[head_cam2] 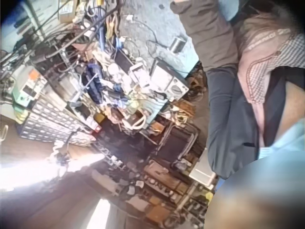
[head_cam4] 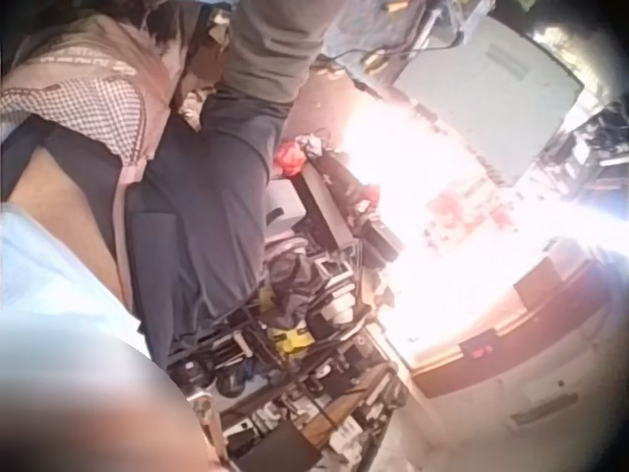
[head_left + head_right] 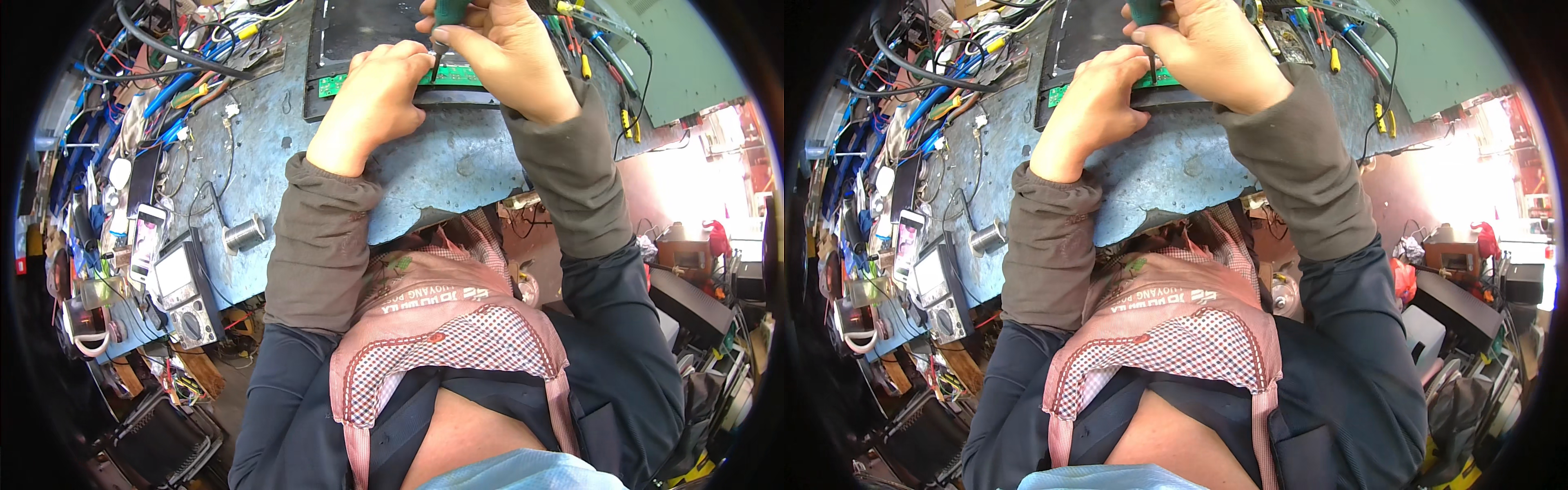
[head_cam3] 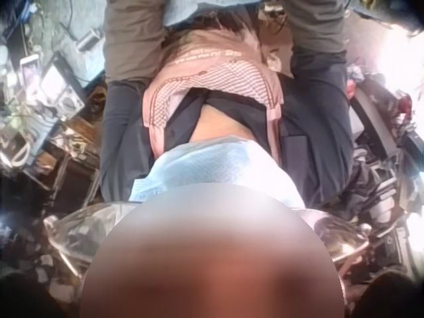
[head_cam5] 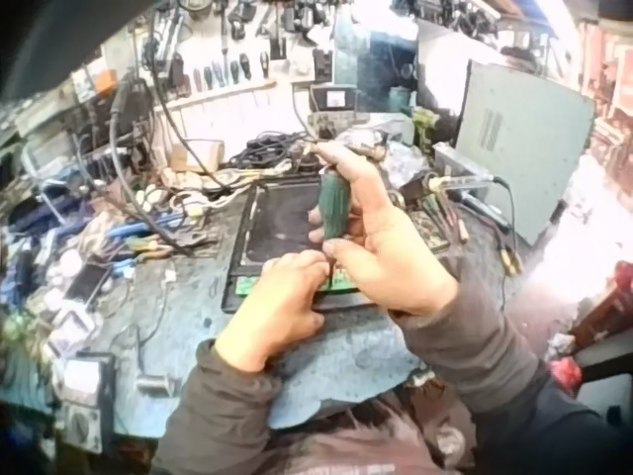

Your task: The person solders a green circuit board using a soldering iron and solder wire, then secures the board into a black plastic housing with a screwdriver. The work is performed at a cluttered electronics repair bench.

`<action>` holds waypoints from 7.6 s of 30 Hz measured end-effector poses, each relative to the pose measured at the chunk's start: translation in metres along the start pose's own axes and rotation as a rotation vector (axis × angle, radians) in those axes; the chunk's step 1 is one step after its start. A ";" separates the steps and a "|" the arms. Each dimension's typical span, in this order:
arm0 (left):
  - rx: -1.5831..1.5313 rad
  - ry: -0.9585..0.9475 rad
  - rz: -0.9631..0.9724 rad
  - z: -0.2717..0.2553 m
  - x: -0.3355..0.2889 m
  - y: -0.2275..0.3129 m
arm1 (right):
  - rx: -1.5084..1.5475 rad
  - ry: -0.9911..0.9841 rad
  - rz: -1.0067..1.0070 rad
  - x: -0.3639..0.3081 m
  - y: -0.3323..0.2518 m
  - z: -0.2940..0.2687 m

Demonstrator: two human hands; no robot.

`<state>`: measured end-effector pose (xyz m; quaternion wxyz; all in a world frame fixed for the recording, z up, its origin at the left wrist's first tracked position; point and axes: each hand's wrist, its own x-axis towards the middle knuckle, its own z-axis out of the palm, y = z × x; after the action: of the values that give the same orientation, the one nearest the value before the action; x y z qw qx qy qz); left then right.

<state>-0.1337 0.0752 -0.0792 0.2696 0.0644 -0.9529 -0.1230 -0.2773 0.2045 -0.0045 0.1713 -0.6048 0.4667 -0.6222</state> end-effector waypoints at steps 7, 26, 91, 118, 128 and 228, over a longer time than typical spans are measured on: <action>0.012 -0.020 0.010 0.000 0.002 0.000 | -0.066 0.076 -0.265 -0.008 0.009 -0.004; -0.181 0.285 -0.529 -0.153 -0.089 -0.049 | -0.275 0.264 -0.071 -0.141 -0.004 0.035; -0.371 0.556 -0.150 -0.066 -0.072 -0.047 | 0.002 0.013 -0.113 0.081 0.005 0.076; -0.492 0.367 -0.366 -0.042 -0.076 -0.053 | -0.234 -0.216 -0.485 0.083 0.024 0.085; -0.374 0.340 -0.372 -0.046 -0.078 -0.052 | -0.018 -0.264 -0.223 0.076 0.026 0.093; 0.185 0.544 -1.137 -0.128 -0.272 0.020 | -0.264 -0.262 -0.267 0.070 -0.002 0.083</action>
<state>0.1627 0.1198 -0.1037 0.3879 0.6122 -0.6740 -0.1434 -0.2156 0.1198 0.0243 0.0661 -0.7539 0.4336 -0.4891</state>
